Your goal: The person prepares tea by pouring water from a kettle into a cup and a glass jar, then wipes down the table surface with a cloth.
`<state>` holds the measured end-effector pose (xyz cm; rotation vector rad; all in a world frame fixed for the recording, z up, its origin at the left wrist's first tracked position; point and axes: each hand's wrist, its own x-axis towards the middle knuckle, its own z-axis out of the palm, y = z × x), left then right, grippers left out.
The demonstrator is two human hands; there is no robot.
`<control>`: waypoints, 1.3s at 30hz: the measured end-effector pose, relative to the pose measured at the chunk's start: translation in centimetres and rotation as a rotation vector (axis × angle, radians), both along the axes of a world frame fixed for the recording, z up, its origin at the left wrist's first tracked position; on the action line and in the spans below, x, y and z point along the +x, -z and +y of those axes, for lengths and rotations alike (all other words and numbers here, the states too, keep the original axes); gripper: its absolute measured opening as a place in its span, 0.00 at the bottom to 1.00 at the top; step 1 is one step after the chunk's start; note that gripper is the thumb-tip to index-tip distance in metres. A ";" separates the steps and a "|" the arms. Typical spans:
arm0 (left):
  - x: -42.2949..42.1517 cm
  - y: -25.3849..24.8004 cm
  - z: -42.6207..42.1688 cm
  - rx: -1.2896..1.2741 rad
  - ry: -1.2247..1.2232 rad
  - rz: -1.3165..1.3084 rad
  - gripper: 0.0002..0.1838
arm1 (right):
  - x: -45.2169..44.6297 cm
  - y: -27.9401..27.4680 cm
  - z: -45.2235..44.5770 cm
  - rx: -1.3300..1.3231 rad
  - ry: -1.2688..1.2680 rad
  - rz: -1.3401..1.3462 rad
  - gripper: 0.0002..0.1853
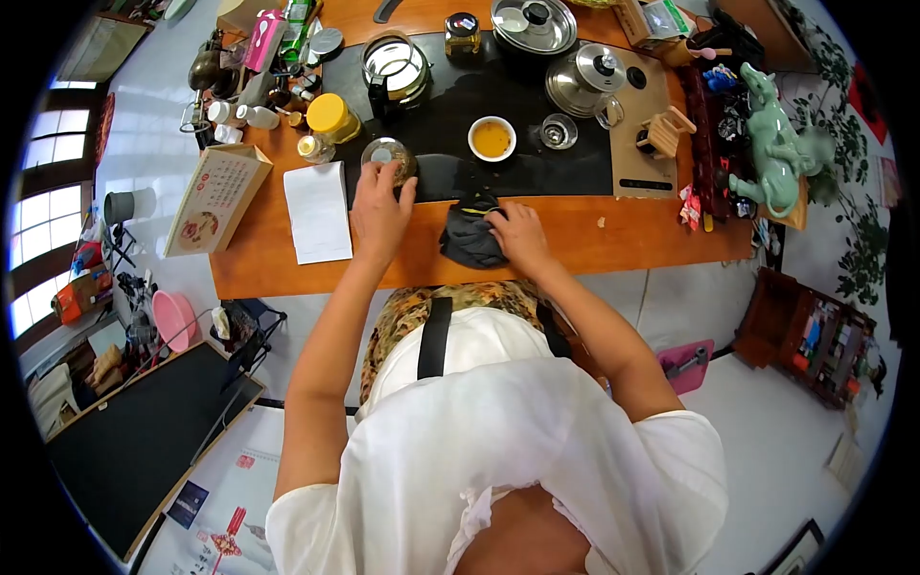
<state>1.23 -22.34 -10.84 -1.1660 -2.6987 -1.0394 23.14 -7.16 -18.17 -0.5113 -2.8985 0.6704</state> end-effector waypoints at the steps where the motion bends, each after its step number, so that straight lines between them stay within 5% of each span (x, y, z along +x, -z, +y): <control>1: 0.4 0.0 0.6 0.013 0.033 -0.001 0.18 | 0.7 -0.4 0.6 0.015 0.030 0.023 0.14; 11: 2.0 3.3 8.4 -0.091 0.296 -0.058 0.40 | 3.6 -2.2 4.9 0.162 0.441 0.081 0.16; 16: 2.0 5.1 11.9 -0.227 0.319 -0.061 0.55 | 2.5 1.7 4.3 0.053 0.366 0.006 0.21; 28: 2.1 6.6 15.1 -0.181 0.335 0.064 0.52 | -0.6 -0.8 6.1 -0.228 0.402 0.202 0.27; 39: 1.6 5.0 14.5 -0.224 0.326 0.094 0.53 | -5.5 0.1 6.0 -0.274 0.295 0.235 0.52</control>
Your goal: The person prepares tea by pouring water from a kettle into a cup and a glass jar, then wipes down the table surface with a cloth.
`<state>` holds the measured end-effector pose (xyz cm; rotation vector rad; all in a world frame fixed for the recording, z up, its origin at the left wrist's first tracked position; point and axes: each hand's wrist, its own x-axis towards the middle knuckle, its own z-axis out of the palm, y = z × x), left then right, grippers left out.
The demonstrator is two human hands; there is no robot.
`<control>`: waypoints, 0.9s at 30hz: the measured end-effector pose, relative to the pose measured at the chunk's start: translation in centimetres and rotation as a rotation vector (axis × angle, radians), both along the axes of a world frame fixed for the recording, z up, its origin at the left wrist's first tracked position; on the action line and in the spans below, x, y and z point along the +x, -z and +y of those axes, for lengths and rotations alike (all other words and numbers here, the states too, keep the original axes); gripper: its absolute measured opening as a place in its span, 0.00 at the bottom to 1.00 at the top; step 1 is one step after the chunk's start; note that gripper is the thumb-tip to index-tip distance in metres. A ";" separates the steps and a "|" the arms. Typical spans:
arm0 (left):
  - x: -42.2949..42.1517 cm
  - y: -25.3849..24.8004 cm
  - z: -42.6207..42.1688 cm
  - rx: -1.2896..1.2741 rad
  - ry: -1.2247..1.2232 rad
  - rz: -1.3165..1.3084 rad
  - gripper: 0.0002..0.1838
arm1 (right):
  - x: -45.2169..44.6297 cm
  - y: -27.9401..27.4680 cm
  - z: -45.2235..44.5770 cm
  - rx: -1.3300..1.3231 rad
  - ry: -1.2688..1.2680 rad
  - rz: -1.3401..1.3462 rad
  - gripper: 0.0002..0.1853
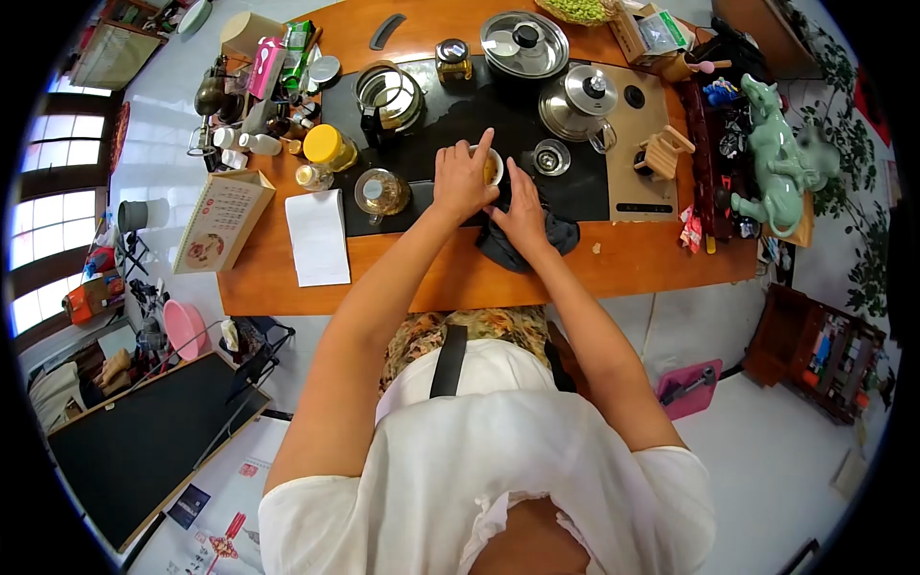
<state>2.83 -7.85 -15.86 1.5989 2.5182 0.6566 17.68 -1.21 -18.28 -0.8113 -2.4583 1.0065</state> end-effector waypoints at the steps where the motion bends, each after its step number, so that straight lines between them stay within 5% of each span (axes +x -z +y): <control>1: 0.0 -0.5 -0.1 -0.005 0.000 0.000 0.53 | -0.4 0.0 -0.1 -0.010 -0.003 0.023 0.53; 14: 2.4 -4.4 0.6 0.088 0.064 -0.031 0.48 | -0.2 -1.5 0.0 0.011 0.086 0.229 0.52; 21: 4.1 -5.4 3.1 0.143 0.214 -0.235 0.51 | 2.7 -1.9 2.1 0.218 0.234 0.171 0.52; 27: 4.8 -5.0 3.3 0.253 0.115 -0.329 0.47 | 5.2 -2.4 4.9 0.318 0.302 0.010 0.56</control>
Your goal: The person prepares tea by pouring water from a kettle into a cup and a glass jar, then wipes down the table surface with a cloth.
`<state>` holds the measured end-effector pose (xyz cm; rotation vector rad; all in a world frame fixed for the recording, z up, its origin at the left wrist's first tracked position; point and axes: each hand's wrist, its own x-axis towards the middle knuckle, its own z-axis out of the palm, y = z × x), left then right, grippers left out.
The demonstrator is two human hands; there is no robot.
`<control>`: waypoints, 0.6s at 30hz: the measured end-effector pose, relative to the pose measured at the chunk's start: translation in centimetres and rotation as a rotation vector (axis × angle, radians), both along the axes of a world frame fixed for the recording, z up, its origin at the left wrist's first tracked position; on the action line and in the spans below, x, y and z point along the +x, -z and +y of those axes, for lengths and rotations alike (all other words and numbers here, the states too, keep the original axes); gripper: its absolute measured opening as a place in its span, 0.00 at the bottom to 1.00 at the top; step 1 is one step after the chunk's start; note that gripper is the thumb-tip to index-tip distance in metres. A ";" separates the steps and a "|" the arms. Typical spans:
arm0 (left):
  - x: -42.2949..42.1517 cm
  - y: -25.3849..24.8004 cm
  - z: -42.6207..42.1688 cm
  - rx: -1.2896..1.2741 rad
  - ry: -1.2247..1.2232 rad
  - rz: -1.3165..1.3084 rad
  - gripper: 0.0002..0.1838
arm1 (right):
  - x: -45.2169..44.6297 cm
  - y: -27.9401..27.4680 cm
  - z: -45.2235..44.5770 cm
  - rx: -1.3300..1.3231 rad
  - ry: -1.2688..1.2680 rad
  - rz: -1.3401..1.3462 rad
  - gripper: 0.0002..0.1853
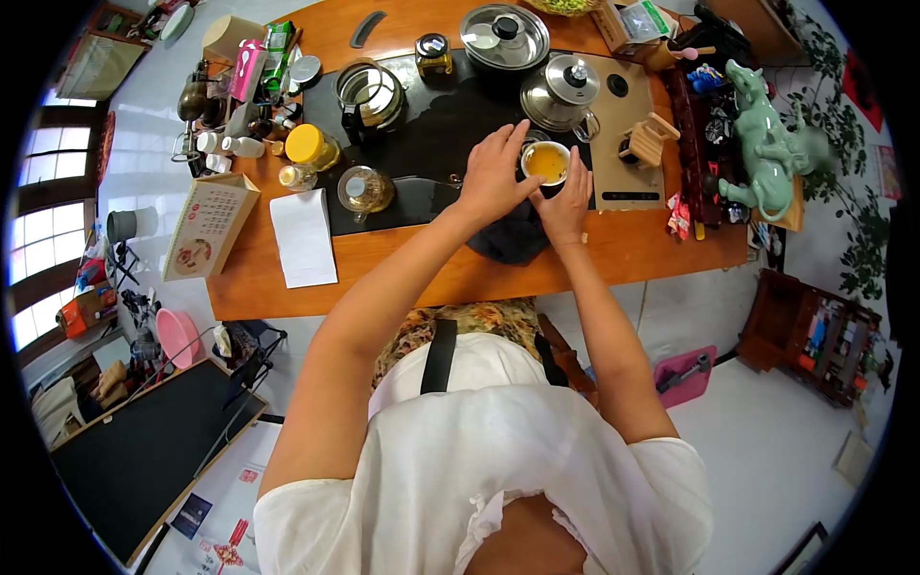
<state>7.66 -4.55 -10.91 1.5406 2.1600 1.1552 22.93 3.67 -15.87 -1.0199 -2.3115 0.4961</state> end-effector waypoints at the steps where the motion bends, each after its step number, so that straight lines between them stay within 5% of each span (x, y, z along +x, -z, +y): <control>1: -0.1 0.3 -0.3 0.003 -0.019 -0.034 0.46 | 0.2 -0.1 0.4 0.010 0.008 -0.038 0.56; 18: -1.0 3.5 -6.2 -0.160 -0.130 -0.180 0.37 | -2.7 -5.8 3.2 0.333 -0.143 -0.582 0.45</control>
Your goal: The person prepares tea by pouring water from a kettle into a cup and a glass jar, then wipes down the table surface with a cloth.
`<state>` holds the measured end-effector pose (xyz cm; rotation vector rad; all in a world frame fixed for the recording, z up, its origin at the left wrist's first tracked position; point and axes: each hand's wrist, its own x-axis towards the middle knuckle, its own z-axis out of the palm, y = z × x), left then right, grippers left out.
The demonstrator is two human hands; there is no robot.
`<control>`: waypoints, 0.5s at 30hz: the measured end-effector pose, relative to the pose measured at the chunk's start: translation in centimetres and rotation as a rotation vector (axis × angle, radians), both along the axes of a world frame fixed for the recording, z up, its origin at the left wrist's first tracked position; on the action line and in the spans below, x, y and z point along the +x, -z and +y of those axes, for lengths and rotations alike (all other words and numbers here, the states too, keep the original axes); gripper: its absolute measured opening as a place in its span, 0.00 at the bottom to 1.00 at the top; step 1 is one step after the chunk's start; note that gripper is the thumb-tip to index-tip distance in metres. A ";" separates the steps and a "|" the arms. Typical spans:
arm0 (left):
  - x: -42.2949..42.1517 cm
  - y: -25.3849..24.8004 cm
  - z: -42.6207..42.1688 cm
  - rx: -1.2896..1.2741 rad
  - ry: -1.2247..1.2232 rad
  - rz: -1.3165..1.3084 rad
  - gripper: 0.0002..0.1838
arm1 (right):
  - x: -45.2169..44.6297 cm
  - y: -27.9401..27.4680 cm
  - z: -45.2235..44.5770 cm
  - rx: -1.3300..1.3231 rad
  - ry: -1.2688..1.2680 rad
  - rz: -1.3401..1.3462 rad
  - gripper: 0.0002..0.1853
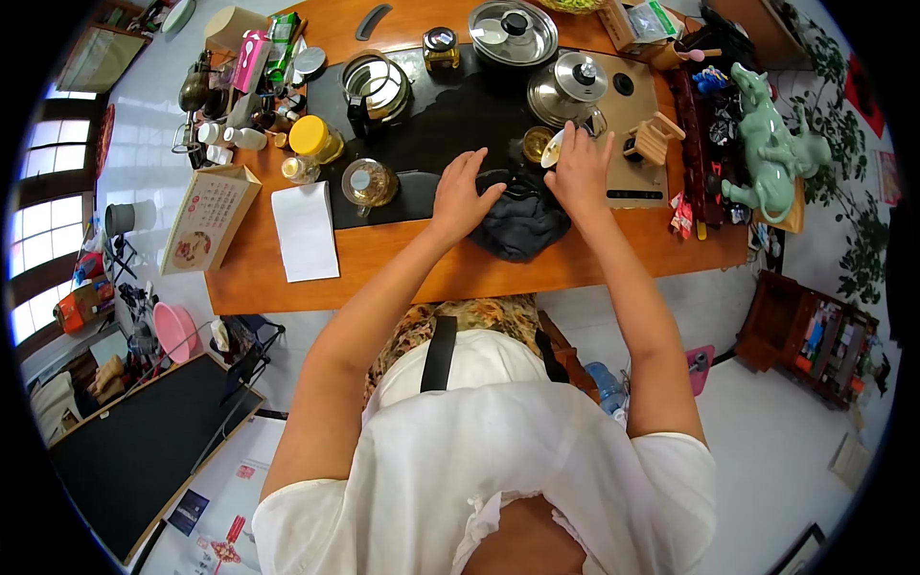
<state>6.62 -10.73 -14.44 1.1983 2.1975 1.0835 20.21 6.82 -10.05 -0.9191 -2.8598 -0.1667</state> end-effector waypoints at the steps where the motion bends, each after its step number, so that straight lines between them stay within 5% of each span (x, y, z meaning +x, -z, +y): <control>1: 0.0 0.1 -0.2 0.009 -0.001 0.007 0.36 | -0.4 -0.2 0.0 0.055 -0.022 -0.054 0.42; 9: 0.0 0.7 -1.5 0.042 -0.024 -0.003 0.34 | -2.1 1.1 0.4 0.448 -0.186 -0.269 0.36; 12: -0.2 0.7 -2.5 0.053 -0.046 0.025 0.32 | -2.4 -0.6 -0.1 0.325 -0.229 -0.240 0.33; 15: -0.1 0.7 -3.5 0.040 -0.078 0.014 0.31 | -3.2 -1.2 -1.1 -0.012 -0.206 0.107 0.51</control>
